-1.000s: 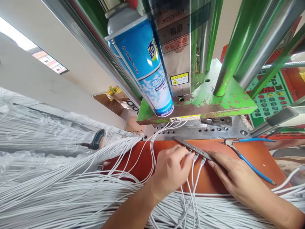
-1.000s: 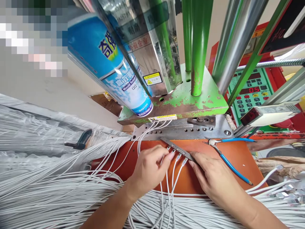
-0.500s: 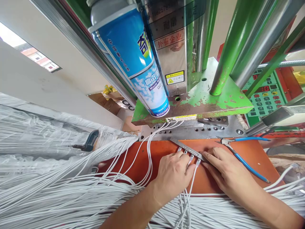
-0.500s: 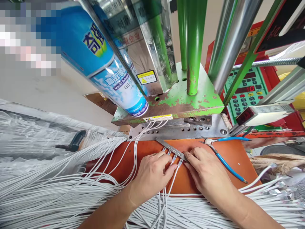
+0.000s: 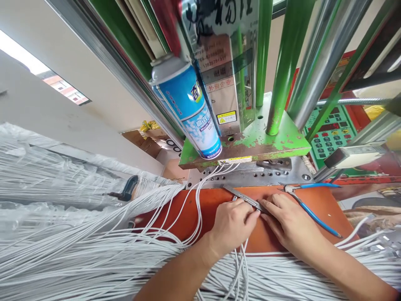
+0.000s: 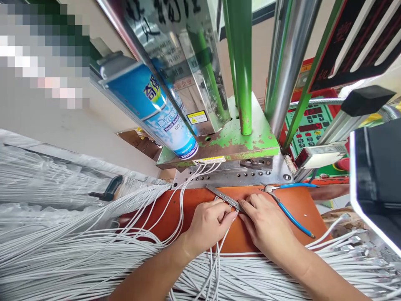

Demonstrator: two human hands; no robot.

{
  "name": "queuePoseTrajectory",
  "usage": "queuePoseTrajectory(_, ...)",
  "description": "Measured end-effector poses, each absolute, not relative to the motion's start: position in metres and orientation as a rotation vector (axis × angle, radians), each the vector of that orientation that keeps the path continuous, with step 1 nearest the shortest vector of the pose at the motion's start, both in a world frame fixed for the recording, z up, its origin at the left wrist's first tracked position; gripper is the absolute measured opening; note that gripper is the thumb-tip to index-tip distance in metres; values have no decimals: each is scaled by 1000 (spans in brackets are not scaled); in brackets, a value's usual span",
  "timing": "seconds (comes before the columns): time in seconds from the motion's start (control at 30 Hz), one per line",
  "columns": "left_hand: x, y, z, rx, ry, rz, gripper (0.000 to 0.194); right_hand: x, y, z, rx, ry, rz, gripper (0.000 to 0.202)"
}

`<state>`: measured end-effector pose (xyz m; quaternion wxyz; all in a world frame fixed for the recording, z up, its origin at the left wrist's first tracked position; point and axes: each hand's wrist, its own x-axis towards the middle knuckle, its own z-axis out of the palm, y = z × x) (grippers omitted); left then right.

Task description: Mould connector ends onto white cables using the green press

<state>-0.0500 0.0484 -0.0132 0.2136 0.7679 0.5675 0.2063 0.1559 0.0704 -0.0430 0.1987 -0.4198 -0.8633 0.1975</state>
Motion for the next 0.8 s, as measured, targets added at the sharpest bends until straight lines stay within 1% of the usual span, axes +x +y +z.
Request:
queuePoseTrajectory(0.07,-57,55,-8,2066,1631,761,21,155,71,-43,-1176,-2402,549,28)
queuePoseTrajectory(0.17,-72,67,-5,1989,1808,1099,10,157,71,-46,-1166,-2364,561,30)
queuePoseTrajectory(0.2,-77,71,-6,1983,1855,1204,12,157,71,-47,-1160,-2349,563,30)
queuePoseTrajectory(0.27,-83,79,-11,2002,1909,1327,28,158,72,-50,-1144,-2313,562,30)
queuePoseTrajectory(0.37,-83,90,-17,1983,1935,1270,50,159,73,-53,-1124,-2284,580,30)
queuePoseTrajectory(0.4,-80,94,-17,1907,1925,1240,55,159,73,-54,-1127,-2282,593,30)
queuePoseTrajectory(0.43,-77,98,-17,1802,1898,1215,56,159,73,-54,-1131,-2282,606,31)
queuePoseTrajectory(0.53,-70,113,-9,1496,1748,1179,41,159,73,-55,-1143,-2275,622,31)
queuePoseTrajectory(0.57,-69,118,-5,1437,1689,1156,40,159,73,-56,-1143,-2273,623,31)
queuePoseTrajectory(0.73,-75,132,12,1228,1366,954,54,160,75,-60,-1118,-2273,639,31)
queuePoseTrajectory(0.8,-74,135,15,1138,1252,851,57,160,75,-61,-1115,-2281,644,32)
